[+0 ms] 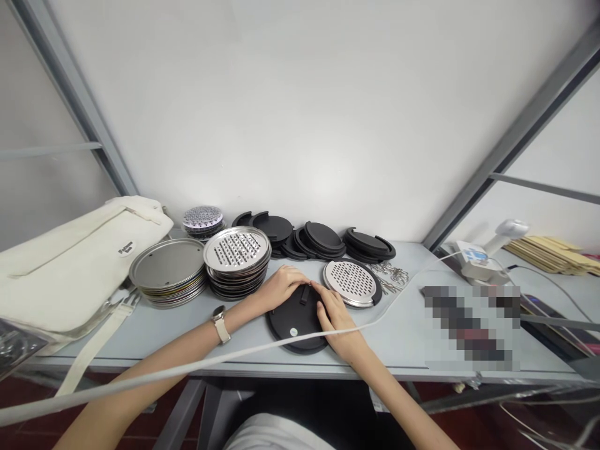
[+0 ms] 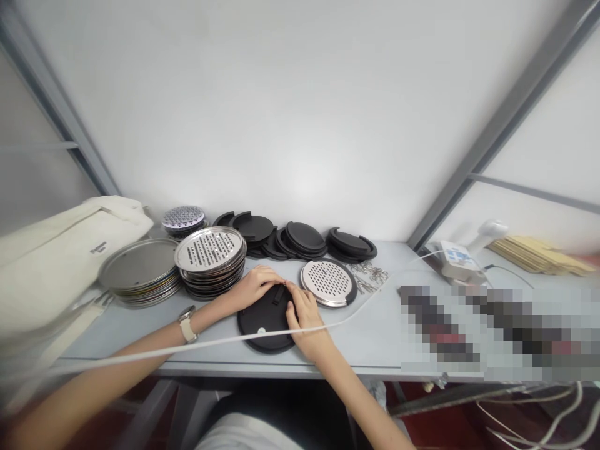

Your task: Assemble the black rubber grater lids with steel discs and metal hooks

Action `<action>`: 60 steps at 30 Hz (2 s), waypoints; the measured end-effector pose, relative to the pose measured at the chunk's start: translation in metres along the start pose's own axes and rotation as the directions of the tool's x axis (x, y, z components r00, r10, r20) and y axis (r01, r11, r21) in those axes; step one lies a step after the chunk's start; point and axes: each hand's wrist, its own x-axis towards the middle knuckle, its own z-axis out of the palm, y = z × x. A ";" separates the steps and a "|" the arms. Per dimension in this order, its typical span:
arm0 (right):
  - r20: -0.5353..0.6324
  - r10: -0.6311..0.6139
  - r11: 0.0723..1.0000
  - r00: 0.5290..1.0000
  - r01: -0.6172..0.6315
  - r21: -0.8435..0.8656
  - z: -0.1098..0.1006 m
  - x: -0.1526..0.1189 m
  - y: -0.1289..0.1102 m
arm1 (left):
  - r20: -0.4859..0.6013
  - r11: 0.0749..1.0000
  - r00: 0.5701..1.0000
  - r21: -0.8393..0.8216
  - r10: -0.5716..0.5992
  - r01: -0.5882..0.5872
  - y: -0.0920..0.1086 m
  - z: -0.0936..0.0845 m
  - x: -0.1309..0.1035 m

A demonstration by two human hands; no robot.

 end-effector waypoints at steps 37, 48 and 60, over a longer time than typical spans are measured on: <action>-0.059 -0.075 0.974 0.995 0.060 -0.217 0.003 0.004 -0.004 | -0.024 0.998 1.000 -0.059 -0.007 0.005 -0.010 0.002 0.006; -0.054 -0.034 0.987 0.998 0.025 -0.160 0.003 0.000 -0.002 | 0.002 0.999 1.000 -0.048 -0.019 0.019 -0.001 -0.002 0.006; 0.016 -0.021 0.998 1.000 0.021 -0.051 0.004 -0.001 0.002 | 0.010 1.000 1.000 0.003 -0.027 0.027 -0.004 0.001 0.003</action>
